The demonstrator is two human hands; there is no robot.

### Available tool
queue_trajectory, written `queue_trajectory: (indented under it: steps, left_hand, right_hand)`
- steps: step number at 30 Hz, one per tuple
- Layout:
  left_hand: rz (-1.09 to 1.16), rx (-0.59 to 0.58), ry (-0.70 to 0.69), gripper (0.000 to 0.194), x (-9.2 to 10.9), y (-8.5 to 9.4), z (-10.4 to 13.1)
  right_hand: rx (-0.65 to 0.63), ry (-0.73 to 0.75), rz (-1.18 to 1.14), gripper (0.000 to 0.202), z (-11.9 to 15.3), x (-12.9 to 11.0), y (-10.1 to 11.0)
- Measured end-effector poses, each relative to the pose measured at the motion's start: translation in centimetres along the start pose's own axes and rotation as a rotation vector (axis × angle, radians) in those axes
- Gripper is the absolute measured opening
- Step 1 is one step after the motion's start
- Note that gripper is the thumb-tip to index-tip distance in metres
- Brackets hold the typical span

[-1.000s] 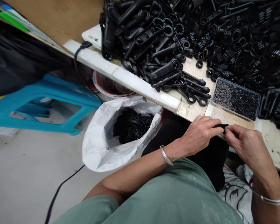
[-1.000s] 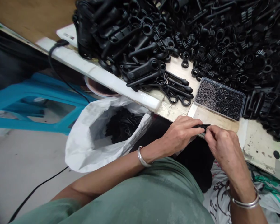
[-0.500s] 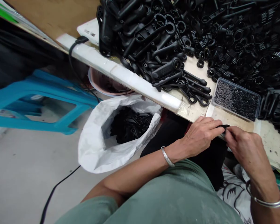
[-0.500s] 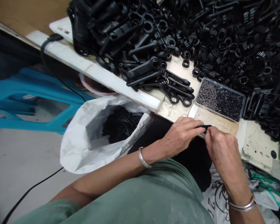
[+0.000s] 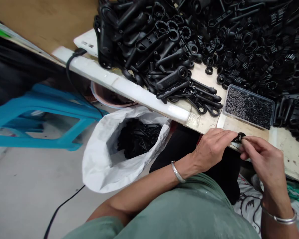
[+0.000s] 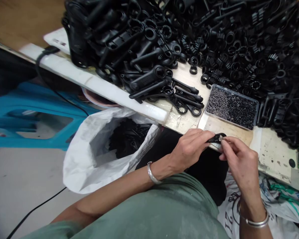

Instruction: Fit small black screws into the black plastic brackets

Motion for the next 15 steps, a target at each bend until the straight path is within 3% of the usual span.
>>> queue_trajectory:
  steps: [3,6,10,15]
  left_hand:
    - [0.034,0.111,-0.010,0.019,0.4,-0.1,0.2]
    - [0.061,0.212,-0.038,0.018,1.0,-0.4,0.2]
    - [0.077,0.246,-0.076,0.018,1.7,-0.4,0.1]
    - [0.097,0.231,-0.091,0.020,1.9,-0.5,0.4]
  right_hand:
    - [0.132,-0.118,-0.362,0.050,0.9,0.8,-0.4]
    - [0.046,-0.158,-0.658,0.069,1.3,0.6,-1.5]
    - [0.041,-0.181,-0.894,0.061,1.2,0.0,-2.3]
    - [0.142,-0.229,-0.942,0.050,0.7,-0.4,-2.8]
Point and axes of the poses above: each hand's wrist, its own z-axis away from the middle knuckle, its own y-axis out of the back of the hand, x = y × z, the point moved 1 cm from there along -z, towards the middle knuckle, and after that the axes turned 1 degree about z, right-handed, at the moved point
